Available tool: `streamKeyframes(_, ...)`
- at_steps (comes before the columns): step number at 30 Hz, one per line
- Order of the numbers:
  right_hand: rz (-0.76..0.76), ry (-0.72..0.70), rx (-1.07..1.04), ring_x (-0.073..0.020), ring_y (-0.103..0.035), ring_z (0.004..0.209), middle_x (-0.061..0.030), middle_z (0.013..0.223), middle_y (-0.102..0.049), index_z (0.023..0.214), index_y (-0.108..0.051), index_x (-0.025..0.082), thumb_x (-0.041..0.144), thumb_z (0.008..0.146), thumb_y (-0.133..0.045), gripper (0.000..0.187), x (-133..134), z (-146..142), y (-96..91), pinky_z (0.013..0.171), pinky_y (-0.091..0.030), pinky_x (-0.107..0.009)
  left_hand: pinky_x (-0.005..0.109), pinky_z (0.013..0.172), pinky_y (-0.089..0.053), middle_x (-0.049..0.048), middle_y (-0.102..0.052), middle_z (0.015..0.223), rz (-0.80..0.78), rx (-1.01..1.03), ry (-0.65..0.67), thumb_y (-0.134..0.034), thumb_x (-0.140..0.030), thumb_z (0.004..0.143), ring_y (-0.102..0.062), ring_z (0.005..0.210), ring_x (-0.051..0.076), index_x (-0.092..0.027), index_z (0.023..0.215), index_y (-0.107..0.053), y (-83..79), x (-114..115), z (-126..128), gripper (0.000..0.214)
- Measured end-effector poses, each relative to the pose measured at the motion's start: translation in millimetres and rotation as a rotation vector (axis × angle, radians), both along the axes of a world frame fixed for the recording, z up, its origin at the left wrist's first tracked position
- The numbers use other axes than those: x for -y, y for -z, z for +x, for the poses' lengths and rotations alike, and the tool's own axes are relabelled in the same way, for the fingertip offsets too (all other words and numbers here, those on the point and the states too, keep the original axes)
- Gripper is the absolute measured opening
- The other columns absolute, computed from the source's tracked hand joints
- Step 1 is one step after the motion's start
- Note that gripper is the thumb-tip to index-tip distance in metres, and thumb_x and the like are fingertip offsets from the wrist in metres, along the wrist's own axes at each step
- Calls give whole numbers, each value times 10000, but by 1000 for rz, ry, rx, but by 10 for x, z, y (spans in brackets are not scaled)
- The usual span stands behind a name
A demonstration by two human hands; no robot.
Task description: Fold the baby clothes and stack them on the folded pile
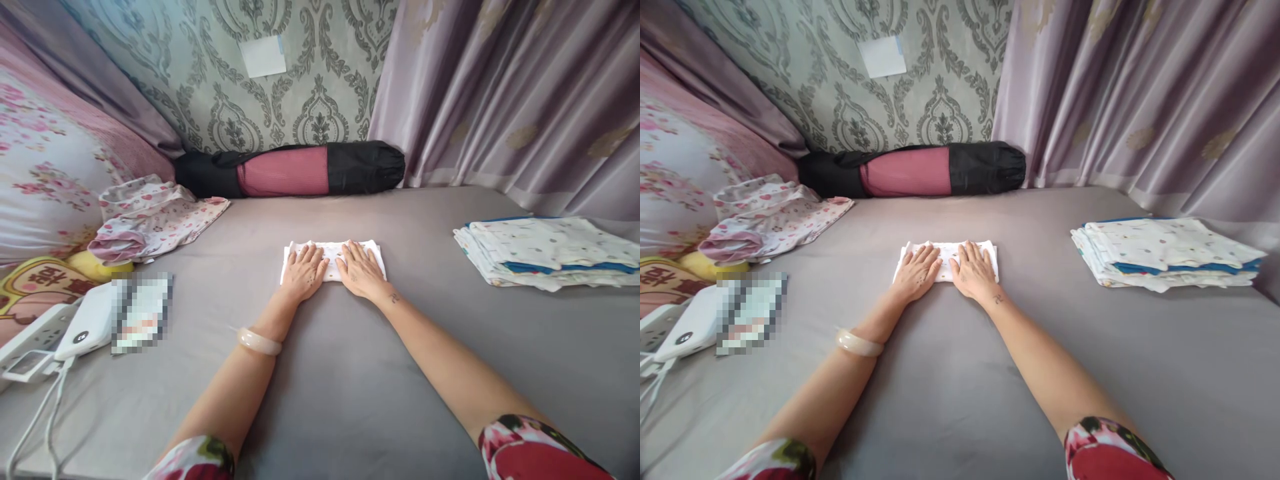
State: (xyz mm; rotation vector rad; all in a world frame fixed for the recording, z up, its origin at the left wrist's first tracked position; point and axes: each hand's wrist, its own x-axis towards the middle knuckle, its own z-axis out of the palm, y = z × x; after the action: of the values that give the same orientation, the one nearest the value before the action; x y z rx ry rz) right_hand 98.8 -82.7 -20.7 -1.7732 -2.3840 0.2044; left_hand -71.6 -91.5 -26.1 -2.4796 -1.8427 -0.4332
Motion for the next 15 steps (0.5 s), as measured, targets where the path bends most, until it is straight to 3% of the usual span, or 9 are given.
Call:
streamKeyframes(6,124,-105,-26,-237,-210,1465,-127,1574,-286,1483,-367,72,343,1001,-180,585,16,-46,15,1200,-92,-425,474,1181,-216,116,-432,1500,31,10,63,-220,-331,1015,-332,1427,239,-137,1418,-447,1,-8,49,502)
streamKeyframes(10,96,-143,-19,-214,-239,1456,-103,1562,-321,1484,-367,75,316,990,-182,580,-13,-50,85,1197,-134,-410,477,1168,-247,114,-438,1496,-53,7,98,-254,-312,1008,-339,1423,241,-126,1411,-448,52,-32,84,484)
streamKeyframes(15,79,-145,14,-213,-220,1463,-100,1570,-306,1492,-354,93,322,988,-189,577,-30,-36,93,1198,-130,-417,453,1159,-268,106,-495,1456,4,57,72,-281,-322,1009,-398,1387,235,-154,1357,-501,39,-36,86,445)
